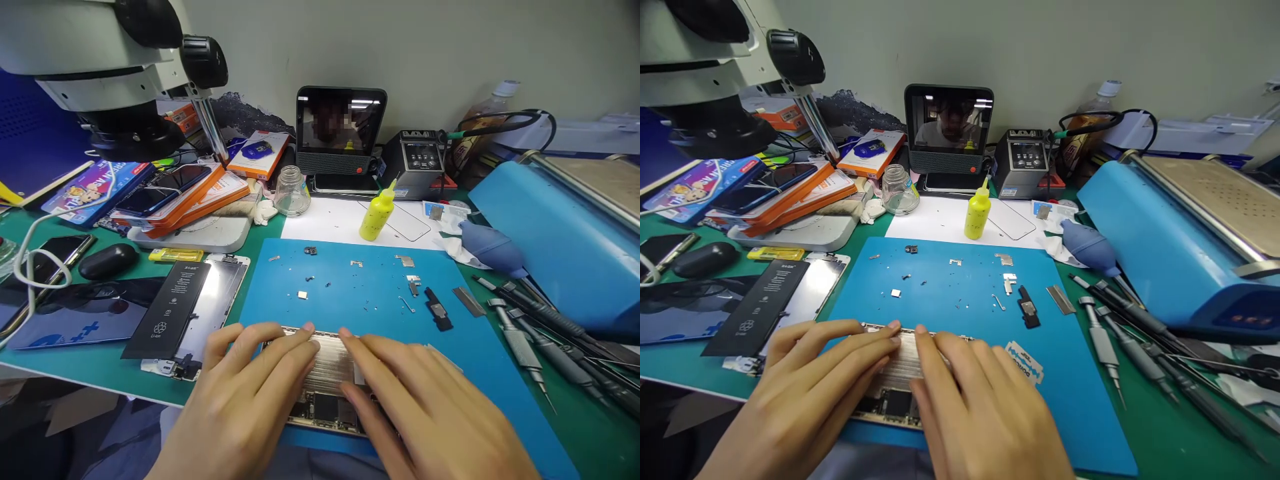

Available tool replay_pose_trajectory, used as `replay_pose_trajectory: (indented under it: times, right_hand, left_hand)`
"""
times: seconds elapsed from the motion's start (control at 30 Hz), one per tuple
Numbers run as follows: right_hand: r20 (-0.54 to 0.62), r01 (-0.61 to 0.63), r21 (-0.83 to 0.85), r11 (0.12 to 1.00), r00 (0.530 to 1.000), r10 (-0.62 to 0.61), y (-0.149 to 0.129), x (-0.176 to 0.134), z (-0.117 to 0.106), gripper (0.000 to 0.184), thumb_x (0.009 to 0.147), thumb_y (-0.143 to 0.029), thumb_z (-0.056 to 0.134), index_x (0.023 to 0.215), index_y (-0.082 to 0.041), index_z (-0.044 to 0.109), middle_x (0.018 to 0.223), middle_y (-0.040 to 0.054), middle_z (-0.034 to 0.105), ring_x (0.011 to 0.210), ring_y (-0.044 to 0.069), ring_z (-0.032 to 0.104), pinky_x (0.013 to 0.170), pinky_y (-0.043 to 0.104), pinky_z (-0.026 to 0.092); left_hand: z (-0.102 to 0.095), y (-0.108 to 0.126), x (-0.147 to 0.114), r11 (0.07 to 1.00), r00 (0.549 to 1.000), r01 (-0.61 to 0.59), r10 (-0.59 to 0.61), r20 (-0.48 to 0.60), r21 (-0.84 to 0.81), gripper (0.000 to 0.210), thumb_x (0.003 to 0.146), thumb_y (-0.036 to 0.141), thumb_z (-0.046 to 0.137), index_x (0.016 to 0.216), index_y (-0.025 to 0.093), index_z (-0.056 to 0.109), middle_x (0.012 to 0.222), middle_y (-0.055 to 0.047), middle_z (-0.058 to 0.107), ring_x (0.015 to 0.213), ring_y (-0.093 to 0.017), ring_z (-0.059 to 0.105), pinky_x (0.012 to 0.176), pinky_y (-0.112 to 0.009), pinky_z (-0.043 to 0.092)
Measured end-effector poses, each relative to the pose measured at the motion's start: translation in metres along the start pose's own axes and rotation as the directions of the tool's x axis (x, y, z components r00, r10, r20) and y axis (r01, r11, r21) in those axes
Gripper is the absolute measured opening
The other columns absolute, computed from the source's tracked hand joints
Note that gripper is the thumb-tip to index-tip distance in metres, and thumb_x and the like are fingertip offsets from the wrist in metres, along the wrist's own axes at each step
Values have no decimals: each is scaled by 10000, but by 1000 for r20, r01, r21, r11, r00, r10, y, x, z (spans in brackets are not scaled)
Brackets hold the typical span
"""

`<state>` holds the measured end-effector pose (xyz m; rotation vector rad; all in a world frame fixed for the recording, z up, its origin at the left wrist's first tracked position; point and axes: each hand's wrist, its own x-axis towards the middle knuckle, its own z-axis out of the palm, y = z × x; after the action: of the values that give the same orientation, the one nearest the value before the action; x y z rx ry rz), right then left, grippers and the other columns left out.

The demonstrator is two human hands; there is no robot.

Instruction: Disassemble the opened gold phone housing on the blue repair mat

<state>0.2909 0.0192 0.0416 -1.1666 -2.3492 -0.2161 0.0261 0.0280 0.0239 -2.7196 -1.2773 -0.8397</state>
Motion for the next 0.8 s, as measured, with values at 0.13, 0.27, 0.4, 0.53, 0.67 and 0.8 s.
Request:
replay_pose_trajectory:
  times: [0.13, 0.27, 0.4, 0.53, 0.67, 0.8]
  right_hand:
    - [66, -32, 41, 999, 997, 29, -6, 18, 16, 344, 1301, -206, 401, 1376, -186, 737, 1153, 24, 738, 945, 197, 687, 796, 383, 481]
    - [74, 7, 15, 1000, 997, -8, -1, 16, 16, 345, 1316, -240, 393, 1312, -164, 730, 1121, 48, 710, 973, 208, 675, 803, 393, 440]
    - [85, 39, -16, 999, 996, -37, -5, 17, 17, 322, 1312, -242, 401, 1273, -158, 709, 1142, 67, 707, 994, 224, 671, 830, 393, 453]
    - [67, -3, 14, 1000, 998, 2, -8, 22, 18, 261, 1302, -218, 430, 1228, -172, 676, 1116, 52, 683, 935, 197, 643, 834, 368, 463]
    - [105, -4, 70, 998, 994, -4, -9, 25, 18, 231, 1278, -164, 445, 1240, -183, 671, 1109, 41, 672, 912, 161, 622, 825, 309, 467]
    - [96, 39, 37, 999, 994, -42, -11, 19, 17, 228, 1257, -132, 459, 1289, -166, 682, 1165, 59, 695, 991, 159, 624, 906, 286, 458]
  left_hand:
    - [-3, -5, -4, 1000, 1000, 6, -6, 18, -12, 380, 1245, 177, 515, 1605, 195, 635, 1549, 69, 799, 1353, -175, 608, 1159, -343, 399]
    - [-11, -7, -10, 992, 999, 26, -30, 31, 122, 586, 1269, 516, 487, 1735, 161, 494, 1621, 8, 759, 1460, -209, 557, 1182, -405, 373]
    - [-13, -10, -17, 982, 998, 11, -23, 65, 188, 791, 1207, 748, 411, 1710, 147, 520, 1632, -18, 752, 1487, -233, 546, 1190, -435, 368]
    - [-7, -12, -18, 987, 998, 32, -41, 55, 160, 793, 1219, 724, 389, 1705, 110, 518, 1616, -43, 761, 1458, -214, 579, 1192, -410, 373]
    - [-4, -12, -18, 988, 998, 54, -60, 38, 147, 786, 1236, 691, 371, 1705, 75, 505, 1565, -64, 790, 1398, -213, 627, 1175, -407, 384]
    - [-6, -8, -18, 984, 997, 54, -62, 44, 170, 730, 1254, 652, 349, 1666, 87, 560, 1543, -69, 803, 1349, -211, 667, 1161, -409, 389]
